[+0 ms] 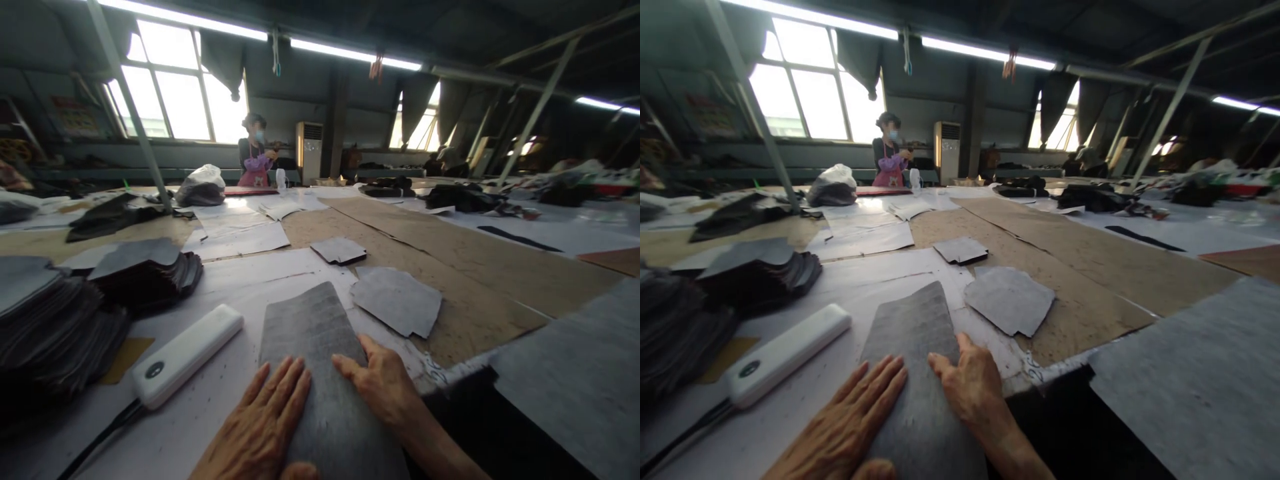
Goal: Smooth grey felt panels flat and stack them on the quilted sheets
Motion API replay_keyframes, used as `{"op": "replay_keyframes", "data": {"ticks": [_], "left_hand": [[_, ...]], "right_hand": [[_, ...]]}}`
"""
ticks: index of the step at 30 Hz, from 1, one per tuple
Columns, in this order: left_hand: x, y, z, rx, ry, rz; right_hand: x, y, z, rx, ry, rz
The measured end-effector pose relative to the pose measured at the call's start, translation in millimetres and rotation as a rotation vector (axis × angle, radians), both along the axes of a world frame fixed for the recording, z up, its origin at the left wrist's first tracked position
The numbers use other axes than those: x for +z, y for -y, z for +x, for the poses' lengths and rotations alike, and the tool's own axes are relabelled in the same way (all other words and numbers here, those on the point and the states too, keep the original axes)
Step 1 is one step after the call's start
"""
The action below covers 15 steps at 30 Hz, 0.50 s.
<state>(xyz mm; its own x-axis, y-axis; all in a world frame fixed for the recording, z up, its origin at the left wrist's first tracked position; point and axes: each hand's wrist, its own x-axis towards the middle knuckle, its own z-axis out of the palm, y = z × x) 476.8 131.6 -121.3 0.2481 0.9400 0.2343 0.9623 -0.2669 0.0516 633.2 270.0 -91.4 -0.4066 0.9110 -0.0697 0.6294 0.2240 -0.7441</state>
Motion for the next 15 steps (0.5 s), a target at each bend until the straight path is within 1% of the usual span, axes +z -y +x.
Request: {"op": "replay_keyframes", "data": {"ticks": [2,4,7,9,10,11,12,14,15], "left_hand": [[-2.1,-2.8,-0.9,0.013,0.021,-0.049],[-8.8,-5.3,-3.9,0.001,0.035,-0.071],[-20.5,-5.8,-9.3,-0.041,0.073,-0.039],[-20.5,-4.6,-11.1,-0.023,0.152,-0.005],[-16.9,-4.5,-11.3,0.029,0.227,-0.006],[-11.0,-5.3,-11.1,0.114,0.331,-0.014],[-3.8,-7.5,-11.0,0.228,0.455,-0.026],[10.6,-17.0,-11.7,0.504,0.737,-0.036],[16.1,-24.3,-13.0,0.603,0.865,-0.011]], "right_hand": [[-3.7,3.2,-4.4,-0.042,0.097,0.053],[-7.9,5.1,-7.3,-0.068,0.145,0.087],[-14.3,7.0,-7.8,-0.095,0.192,0.147],[-17.6,7.8,-6.7,-0.096,0.190,0.142],[-19.2,8.0,-6.0,-0.100,0.181,0.136],[-20.8,8.2,-5.3,-0.107,0.169,0.136],[-22.4,8.3,-4.6,-0.117,0.151,0.142],[-25.9,8.3,-3.2,-0.137,0.100,0.164],[-27.6,8.3,-2.5,-0.144,0.067,0.169]]}}
